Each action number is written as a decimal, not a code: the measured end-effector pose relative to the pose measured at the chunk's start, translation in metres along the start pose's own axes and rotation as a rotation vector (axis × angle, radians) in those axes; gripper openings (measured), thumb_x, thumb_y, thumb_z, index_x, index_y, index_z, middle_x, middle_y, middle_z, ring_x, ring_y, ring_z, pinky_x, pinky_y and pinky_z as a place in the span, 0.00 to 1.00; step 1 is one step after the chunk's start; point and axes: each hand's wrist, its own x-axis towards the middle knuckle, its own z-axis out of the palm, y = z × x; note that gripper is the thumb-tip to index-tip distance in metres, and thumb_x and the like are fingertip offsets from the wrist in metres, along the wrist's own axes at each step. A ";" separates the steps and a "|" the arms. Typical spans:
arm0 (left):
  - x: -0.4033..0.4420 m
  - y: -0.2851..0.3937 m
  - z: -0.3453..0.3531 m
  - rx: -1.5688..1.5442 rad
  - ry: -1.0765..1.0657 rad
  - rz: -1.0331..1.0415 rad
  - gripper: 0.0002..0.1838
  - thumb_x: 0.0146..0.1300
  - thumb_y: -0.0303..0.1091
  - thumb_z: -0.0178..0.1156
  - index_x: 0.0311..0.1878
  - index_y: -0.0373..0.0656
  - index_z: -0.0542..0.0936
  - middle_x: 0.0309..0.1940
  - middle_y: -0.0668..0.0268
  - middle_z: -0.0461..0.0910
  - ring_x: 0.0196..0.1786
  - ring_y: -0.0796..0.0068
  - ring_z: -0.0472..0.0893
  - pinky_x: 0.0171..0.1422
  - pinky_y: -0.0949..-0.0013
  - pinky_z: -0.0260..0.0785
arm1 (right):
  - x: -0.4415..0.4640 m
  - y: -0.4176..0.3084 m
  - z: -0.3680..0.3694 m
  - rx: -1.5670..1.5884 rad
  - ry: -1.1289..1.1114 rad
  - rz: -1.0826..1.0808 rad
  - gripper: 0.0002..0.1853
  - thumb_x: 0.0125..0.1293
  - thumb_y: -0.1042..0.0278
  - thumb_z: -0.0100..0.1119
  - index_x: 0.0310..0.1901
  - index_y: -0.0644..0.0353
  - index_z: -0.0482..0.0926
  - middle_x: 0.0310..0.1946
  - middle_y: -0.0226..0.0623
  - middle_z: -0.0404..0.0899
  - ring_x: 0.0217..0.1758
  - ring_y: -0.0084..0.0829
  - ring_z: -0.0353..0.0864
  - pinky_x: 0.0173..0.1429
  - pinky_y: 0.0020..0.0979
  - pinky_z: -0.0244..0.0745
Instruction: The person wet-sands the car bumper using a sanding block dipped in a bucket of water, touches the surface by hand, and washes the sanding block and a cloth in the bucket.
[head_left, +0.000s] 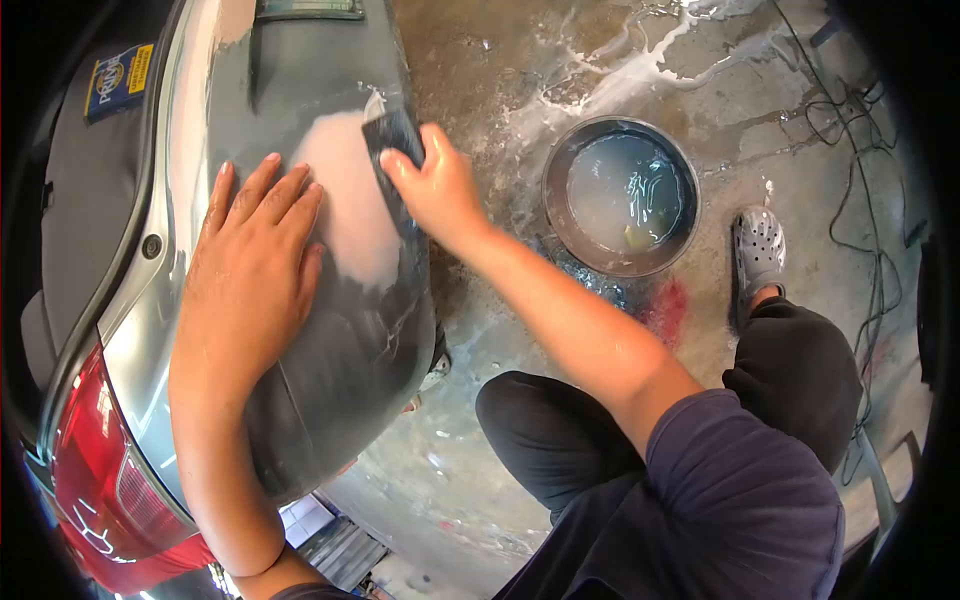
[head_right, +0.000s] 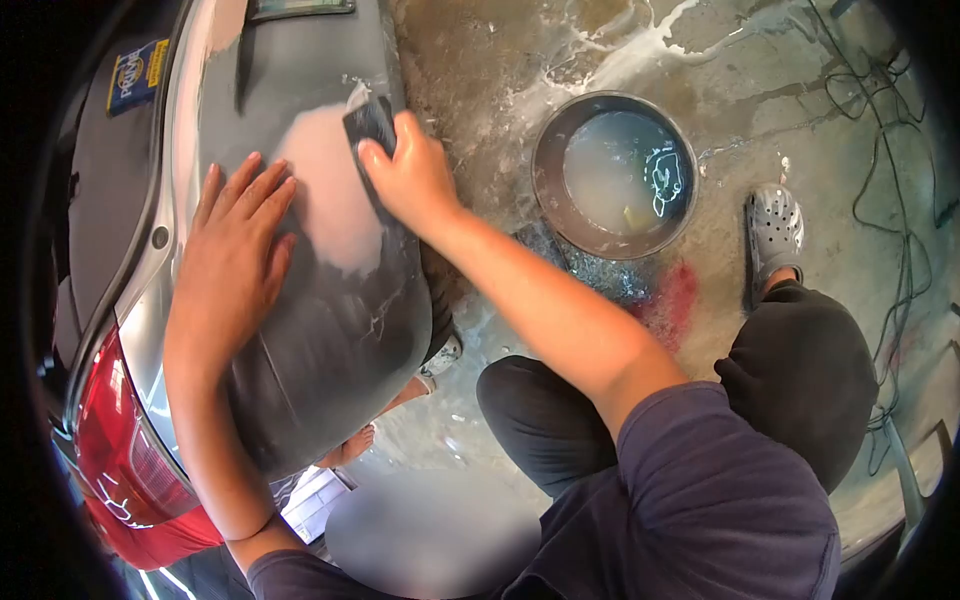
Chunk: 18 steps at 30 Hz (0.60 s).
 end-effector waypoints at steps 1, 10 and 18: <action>-0.001 0.000 0.001 0.002 -0.006 0.003 0.26 0.68 0.27 0.64 0.70 0.37 0.79 0.74 0.58 0.77 0.82 0.55 0.67 0.91 0.46 0.49 | 0.019 0.004 0.002 -0.037 0.006 -0.004 0.21 0.68 0.56 0.69 0.46 0.69 0.76 0.37 0.61 0.86 0.43 0.63 0.87 0.49 0.52 0.80; 0.001 -0.001 0.001 0.003 -0.007 0.002 0.26 0.69 0.28 0.65 0.69 0.37 0.79 0.74 0.59 0.77 0.83 0.56 0.67 0.91 0.46 0.49 | -0.027 0.003 -0.009 -0.042 -0.050 0.041 0.21 0.70 0.56 0.67 0.48 0.68 0.74 0.40 0.65 0.86 0.47 0.67 0.86 0.52 0.56 0.80; 0.002 0.000 -0.001 0.003 -0.026 -0.011 0.26 0.68 0.28 0.65 0.69 0.38 0.79 0.74 0.59 0.77 0.83 0.55 0.66 0.91 0.45 0.48 | 0.014 0.012 -0.002 -0.061 -0.002 0.026 0.21 0.71 0.56 0.68 0.47 0.68 0.75 0.34 0.58 0.86 0.41 0.57 0.89 0.46 0.51 0.81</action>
